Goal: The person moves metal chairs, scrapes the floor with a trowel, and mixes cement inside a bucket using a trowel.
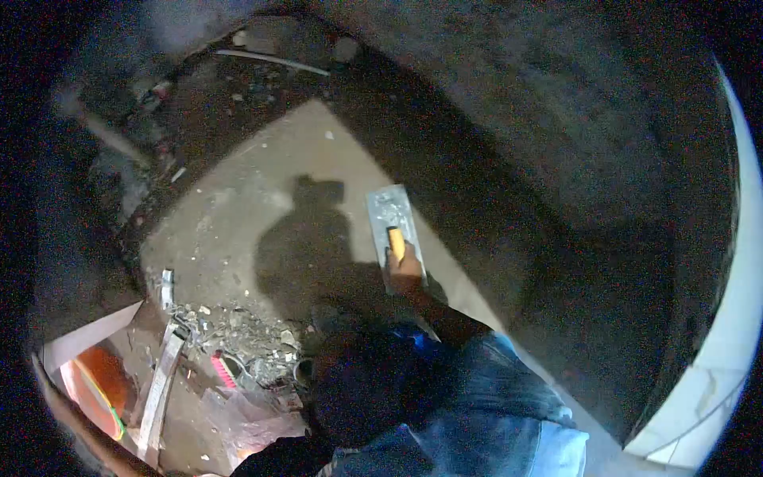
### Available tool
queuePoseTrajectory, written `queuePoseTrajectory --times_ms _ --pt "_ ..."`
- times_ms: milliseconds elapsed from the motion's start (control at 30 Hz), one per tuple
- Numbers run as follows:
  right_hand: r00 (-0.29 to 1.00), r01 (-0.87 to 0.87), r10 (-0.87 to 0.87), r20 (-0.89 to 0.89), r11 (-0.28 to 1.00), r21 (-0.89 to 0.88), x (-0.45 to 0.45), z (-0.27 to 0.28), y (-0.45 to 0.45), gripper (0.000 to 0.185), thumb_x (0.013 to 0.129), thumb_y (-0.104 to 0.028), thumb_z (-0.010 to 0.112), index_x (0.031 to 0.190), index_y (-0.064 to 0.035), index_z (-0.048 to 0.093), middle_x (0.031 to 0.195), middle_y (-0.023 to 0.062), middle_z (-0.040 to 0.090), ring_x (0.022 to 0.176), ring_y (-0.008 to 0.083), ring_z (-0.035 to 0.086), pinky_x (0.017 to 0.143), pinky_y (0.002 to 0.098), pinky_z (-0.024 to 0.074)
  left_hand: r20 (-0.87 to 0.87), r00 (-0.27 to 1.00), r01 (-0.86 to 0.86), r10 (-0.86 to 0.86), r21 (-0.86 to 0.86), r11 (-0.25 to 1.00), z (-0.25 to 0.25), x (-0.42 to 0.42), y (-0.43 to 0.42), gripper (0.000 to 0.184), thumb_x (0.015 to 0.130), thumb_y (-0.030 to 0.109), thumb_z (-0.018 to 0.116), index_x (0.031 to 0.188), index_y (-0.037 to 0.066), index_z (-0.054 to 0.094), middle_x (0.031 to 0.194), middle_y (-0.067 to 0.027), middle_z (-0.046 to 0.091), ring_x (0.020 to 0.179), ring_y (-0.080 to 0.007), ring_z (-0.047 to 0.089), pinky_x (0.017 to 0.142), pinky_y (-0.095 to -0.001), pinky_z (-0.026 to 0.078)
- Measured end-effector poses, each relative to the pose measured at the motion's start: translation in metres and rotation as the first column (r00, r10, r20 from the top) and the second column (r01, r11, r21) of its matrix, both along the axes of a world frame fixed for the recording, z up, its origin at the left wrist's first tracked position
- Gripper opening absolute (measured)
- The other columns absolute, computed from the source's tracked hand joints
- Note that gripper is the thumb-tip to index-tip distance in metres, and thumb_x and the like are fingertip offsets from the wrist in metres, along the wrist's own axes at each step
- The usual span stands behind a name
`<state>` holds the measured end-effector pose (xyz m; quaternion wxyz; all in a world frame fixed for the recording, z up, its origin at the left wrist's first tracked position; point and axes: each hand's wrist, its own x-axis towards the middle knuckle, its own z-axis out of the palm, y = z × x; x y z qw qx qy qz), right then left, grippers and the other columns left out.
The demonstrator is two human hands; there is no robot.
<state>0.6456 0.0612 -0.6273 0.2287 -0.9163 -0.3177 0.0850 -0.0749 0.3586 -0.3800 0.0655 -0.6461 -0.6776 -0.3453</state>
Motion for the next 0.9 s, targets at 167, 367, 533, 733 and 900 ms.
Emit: queuePoseTrajectory --times_ms 167,367,533,733,900 --pt "0.991 0.079 -0.079 -0.111 0.997 0.001 -0.011 0.023 -0.028 0.04 0.083 -0.034 0.057 0.112 -0.0068 0.049 0.085 0.0249 0.059 0.079 0.042 0.059 0.067 0.0478 0.0449 0.099 0.994 -0.048 0.04 0.08 0.996 -0.008 0.046 0.01 0.047 0.09 0.026 0.05 0.13 0.004 0.038 0.125 -0.0129 0.049 0.107 -0.0227 0.05 0.095 -0.0311 0.038" --pt "0.975 0.187 -0.193 -0.11 0.981 -0.055 -0.011 0.042 -0.08 0.039 0.087 -0.031 0.054 0.107 0.0015 0.047 0.086 0.0246 0.058 0.083 0.0392 0.058 0.071 0.0429 0.0439 0.194 0.981 -0.021 -0.005 0.134 0.991 -0.015 0.069 0.027 0.053 0.088 0.026 0.052 0.132 0.006 0.032 0.127 -0.0143 0.044 0.108 -0.026 0.048 0.095 -0.0344 0.038" --pt "0.932 0.349 -0.357 -0.068 0.932 -0.1 -0.003 0.064 -0.131 0.041 0.086 -0.032 0.054 0.103 0.0045 0.05 0.088 0.0278 0.059 0.086 0.0414 0.058 0.071 0.0432 0.0447 0.274 0.961 -0.015 -0.035 0.178 0.984 -0.02 0.084 0.039 0.058 0.086 0.025 0.054 0.134 0.007 0.027 0.13 -0.0155 0.041 0.109 -0.0287 0.047 0.094 -0.0371 0.039" --pt "0.847 0.528 -0.526 0.076 0.814 -0.243 0.015 0.073 -0.19 0.04 0.082 -0.035 0.06 0.095 0.0022 0.056 0.08 0.0236 0.063 0.078 0.0392 0.062 0.066 0.0452 0.0463 0.355 0.932 -0.021 -0.073 0.253 0.967 -0.014 0.08 0.052 0.065 0.084 0.025 0.056 0.136 0.009 0.021 0.132 -0.0169 0.036 0.111 -0.032 0.046 0.094 -0.0404 0.039" --pt "0.908 0.398 -0.409 -0.09 0.91 -0.118 0.037 0.117 -0.183 0.037 0.083 -0.034 0.057 0.096 0.0005 0.057 0.083 0.0211 0.062 0.079 0.0343 0.061 0.066 0.0427 0.0467 0.452 0.891 -0.109 -0.044 0.307 0.945 0.01 0.098 0.033 0.072 0.082 0.024 0.058 0.138 0.01 0.015 0.135 -0.018 0.032 0.112 -0.0348 0.044 0.094 -0.0431 0.039"
